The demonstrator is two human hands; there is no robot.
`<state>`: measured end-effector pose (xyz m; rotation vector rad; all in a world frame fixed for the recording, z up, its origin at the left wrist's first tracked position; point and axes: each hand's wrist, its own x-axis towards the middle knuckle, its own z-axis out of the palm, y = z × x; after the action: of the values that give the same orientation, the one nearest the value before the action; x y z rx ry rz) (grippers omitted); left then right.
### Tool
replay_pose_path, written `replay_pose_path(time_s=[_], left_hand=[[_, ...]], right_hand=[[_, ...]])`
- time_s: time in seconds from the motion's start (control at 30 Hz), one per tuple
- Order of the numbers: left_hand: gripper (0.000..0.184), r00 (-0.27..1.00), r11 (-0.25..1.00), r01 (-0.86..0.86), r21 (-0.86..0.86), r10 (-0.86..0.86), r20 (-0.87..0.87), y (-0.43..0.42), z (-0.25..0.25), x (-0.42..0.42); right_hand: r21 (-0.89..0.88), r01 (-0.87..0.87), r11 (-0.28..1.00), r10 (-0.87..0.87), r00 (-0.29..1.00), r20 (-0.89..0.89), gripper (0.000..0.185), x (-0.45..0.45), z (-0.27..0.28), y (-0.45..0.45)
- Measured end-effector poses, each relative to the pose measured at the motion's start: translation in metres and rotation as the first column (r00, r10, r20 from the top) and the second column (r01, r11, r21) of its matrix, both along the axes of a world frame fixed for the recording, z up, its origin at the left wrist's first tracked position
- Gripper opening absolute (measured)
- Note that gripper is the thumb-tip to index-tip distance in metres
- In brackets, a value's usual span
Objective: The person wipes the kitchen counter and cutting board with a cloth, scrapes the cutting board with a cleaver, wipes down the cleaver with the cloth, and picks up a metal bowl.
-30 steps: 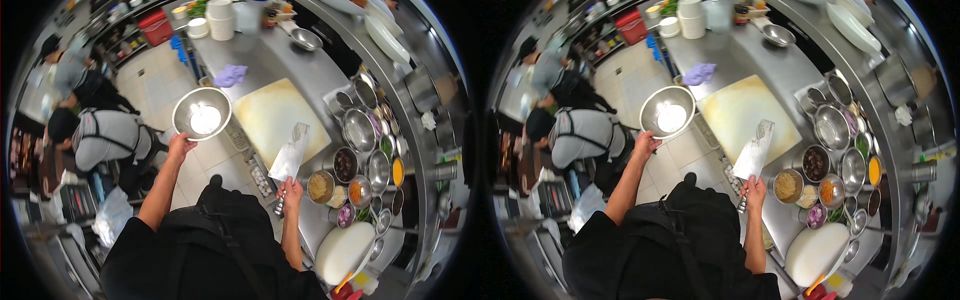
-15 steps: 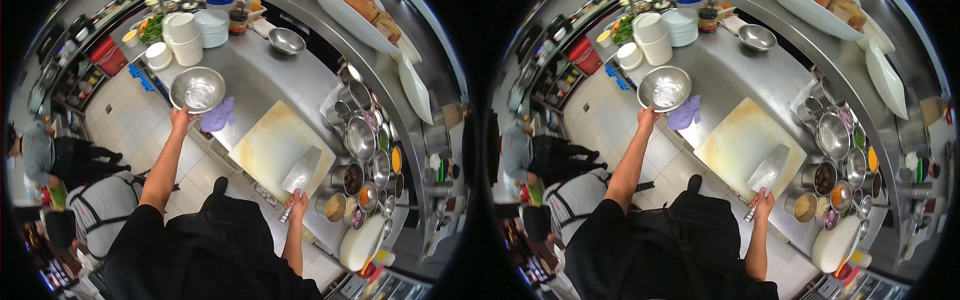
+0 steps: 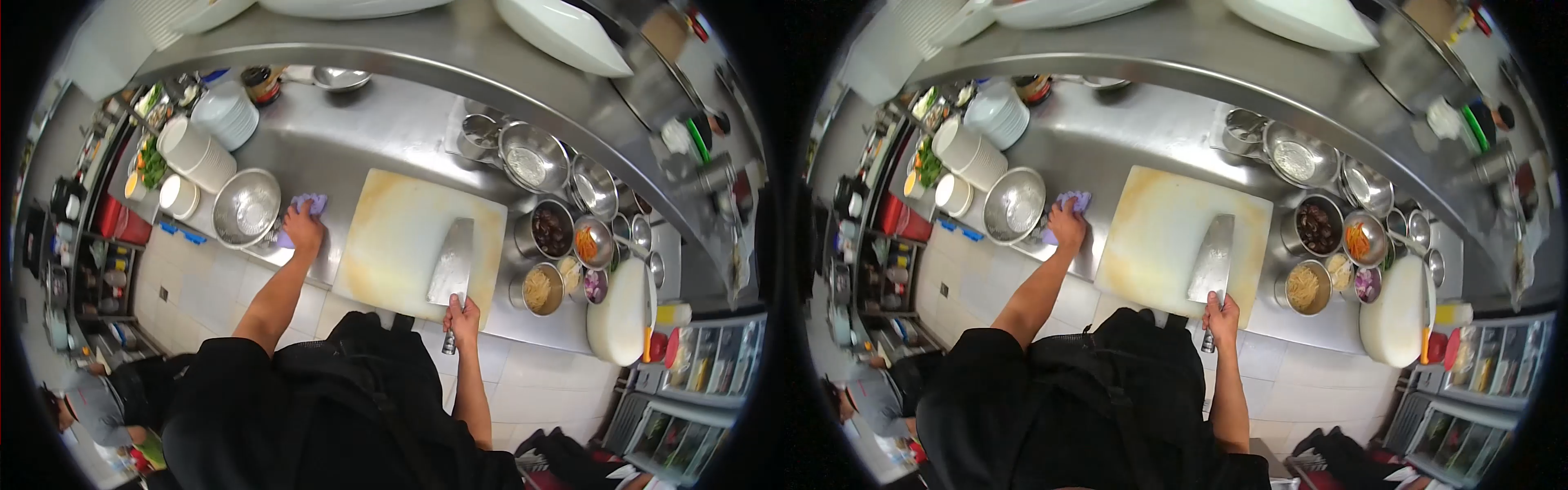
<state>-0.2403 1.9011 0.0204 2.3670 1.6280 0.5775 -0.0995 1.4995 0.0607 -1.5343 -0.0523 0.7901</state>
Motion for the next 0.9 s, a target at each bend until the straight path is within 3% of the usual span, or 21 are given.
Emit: replay_pose_path(time_s=[0.13,0.2,0.27,0.33,0.4,0.43,0.53,0.6,0.7,0.8,0.83,0.9], left_hand=[[0.034,0.872,0.967,0.212,0.143,-0.253,0.419,0.074,0.005,0.071],[0.03,0.528,0.851,0.425,0.309,-0.51,0.679,0.1,0.011,0.146],[0.03,0.508,0.787,0.563,0.253,-0.57,0.646,0.096,0.039,0.213],[0.032,0.636,0.734,0.667,0.127,-0.65,0.415,0.1,0.031,0.276],[0.032,0.751,0.733,0.656,-0.18,-0.658,0.055,0.06,0.048,0.311],[0.037,0.666,0.606,0.677,-0.417,-0.746,-0.004,0.06,0.031,0.329],[0.045,0.532,0.546,0.803,-0.238,-0.837,-0.126,0.032,0.018,0.338],[0.052,0.314,0.317,0.936,-0.156,-0.949,-0.043,0.055,-0.01,0.326],[0.055,0.023,0.026,0.999,-0.045,-0.997,-0.076,0.075,0.001,0.297],[0.044,-0.193,-0.199,0.98,-0.017,-0.964,0.185,0.11,-0.027,0.285],[0.038,-0.247,-0.229,0.969,0.097,-0.934,0.257,0.112,-0.022,0.274],[0.035,-0.176,-0.182,0.983,-0.038,-0.976,0.128,0.127,-0.005,0.269]], right_hand=[[-0.003,0.018,1.0,-0.018,1.0,0.005,0.029,-0.006,0.0,-0.004],[-0.044,0.05,0.998,-0.049,0.998,0.026,0.029,-0.009,0.002,0.001],[-0.082,0.083,0.993,-0.078,0.995,0.056,0.029,-0.007,0.004,0.003],[-0.1,0.126,0.987,-0.119,0.99,0.076,0.029,-0.012,0.007,0.007],[-0.106,0.166,0.98,-0.156,0.983,0.097,0.029,-0.016,0.009,0.011],[-0.114,0.193,0.975,-0.183,0.979,0.095,0.029,-0.02,0.011,0.011],[-0.148,0.277,0.949,-0.254,0.954,0.158,0.028,-0.014,0.013,0.018],[-0.184,0.311,0.932,-0.287,0.947,0.146,0.028,-0.019,0.004,0.018],[-0.173,0.333,0.927,-0.309,0.939,0.154,0.029,-0.02,0.006,0.02],[-0.143,0.317,0.938,-0.293,0.942,0.166,0.03,-0.018,0.005,0.02],[-0.152,0.314,0.937,-0.289,0.943,0.166,0.03,-0.019,0.005,0.019],[-0.158,0.299,0.941,-0.274,0.948,0.16,0.032,-0.017,0.002,0.018]])
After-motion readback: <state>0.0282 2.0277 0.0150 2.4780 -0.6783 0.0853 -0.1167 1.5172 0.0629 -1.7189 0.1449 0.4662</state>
